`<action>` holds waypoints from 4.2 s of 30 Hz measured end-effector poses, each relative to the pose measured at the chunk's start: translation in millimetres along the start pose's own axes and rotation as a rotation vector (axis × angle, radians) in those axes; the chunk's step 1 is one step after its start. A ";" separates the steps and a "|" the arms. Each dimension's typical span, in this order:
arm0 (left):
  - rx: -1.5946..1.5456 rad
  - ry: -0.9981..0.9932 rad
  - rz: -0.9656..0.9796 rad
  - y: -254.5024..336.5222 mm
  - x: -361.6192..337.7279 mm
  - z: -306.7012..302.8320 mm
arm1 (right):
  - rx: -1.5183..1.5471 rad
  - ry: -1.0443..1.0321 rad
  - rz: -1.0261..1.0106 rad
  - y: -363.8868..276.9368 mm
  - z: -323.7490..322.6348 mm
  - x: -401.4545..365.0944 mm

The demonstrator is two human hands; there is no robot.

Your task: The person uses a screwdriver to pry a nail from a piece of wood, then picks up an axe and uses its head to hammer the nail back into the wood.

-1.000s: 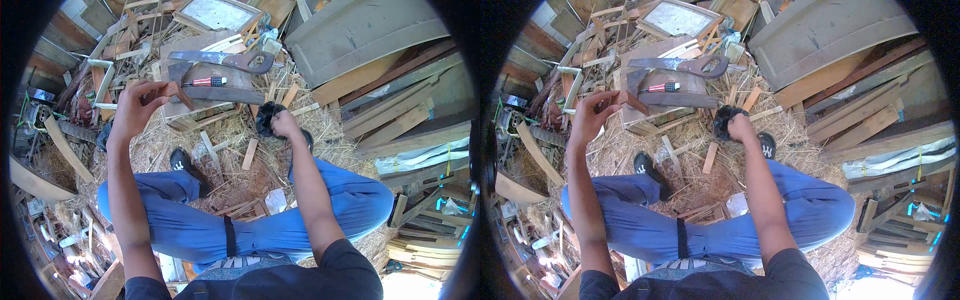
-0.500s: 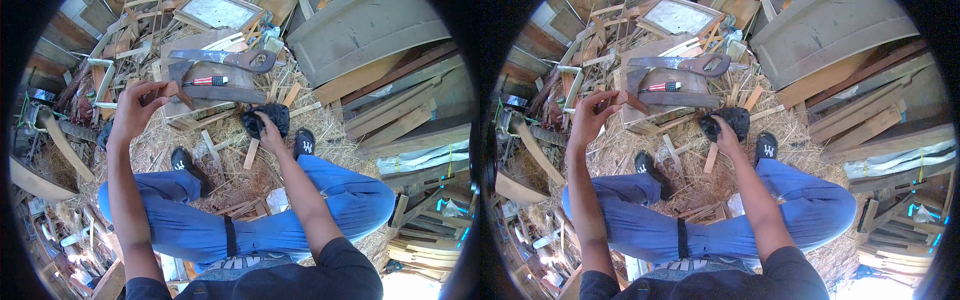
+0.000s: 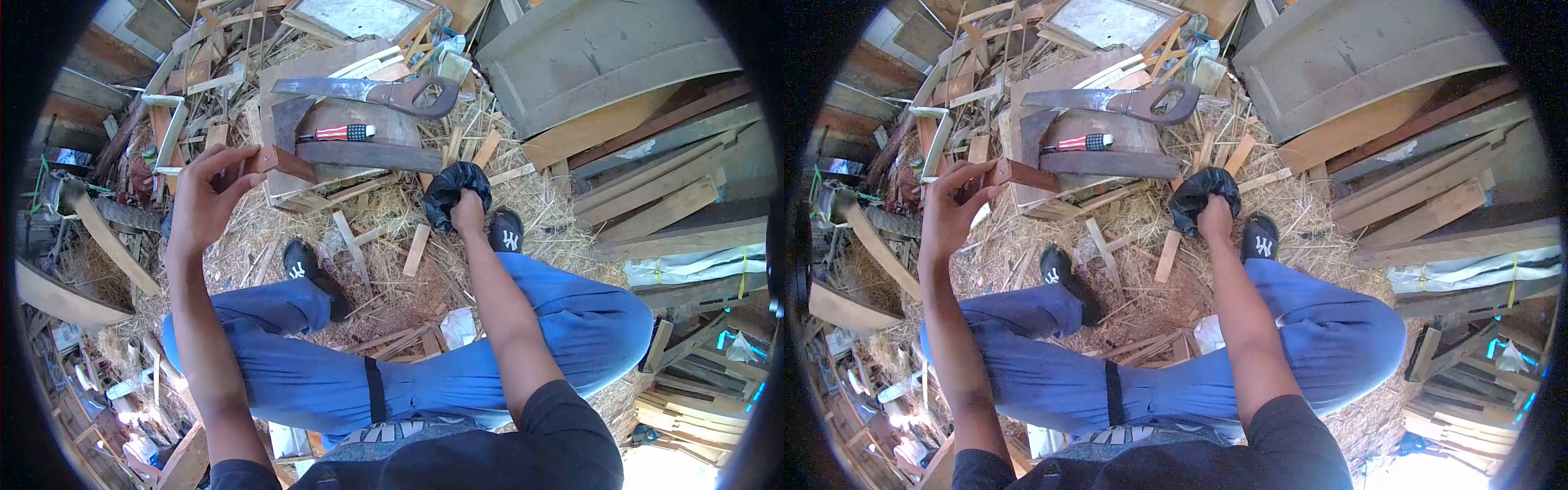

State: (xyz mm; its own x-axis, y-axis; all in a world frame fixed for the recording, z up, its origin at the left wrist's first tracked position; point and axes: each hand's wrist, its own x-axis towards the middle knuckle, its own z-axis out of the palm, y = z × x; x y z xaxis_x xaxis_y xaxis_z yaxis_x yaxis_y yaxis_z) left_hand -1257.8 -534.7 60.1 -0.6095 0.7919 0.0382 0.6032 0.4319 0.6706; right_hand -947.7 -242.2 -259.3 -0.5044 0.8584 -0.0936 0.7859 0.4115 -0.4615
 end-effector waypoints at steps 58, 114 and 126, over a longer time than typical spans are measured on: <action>-0.051 0.009 0.138 -2.9 7.4 2.4 | 0.576 -0.278 -0.748 -288.2 -277.0 7.9; -0.016 -0.039 0.094 -5.5 10.7 -0.4 | 0.461 -0.060 -1.172 -319.9 -162.6 -5.7; -0.036 -0.034 0.127 -7.1 10.5 -0.2 | 0.505 -0.109 -1.162 -321.9 -166.2 -7.0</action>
State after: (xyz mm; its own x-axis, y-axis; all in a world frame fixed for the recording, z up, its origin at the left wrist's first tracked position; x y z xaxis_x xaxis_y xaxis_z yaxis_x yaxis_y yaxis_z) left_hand -1268.5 -529.6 55.9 -0.5108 0.8539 0.0998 0.6556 0.3117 0.6878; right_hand -1137.7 -329.7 36.6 -0.8478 0.0327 0.5293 -0.3478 0.7192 -0.6015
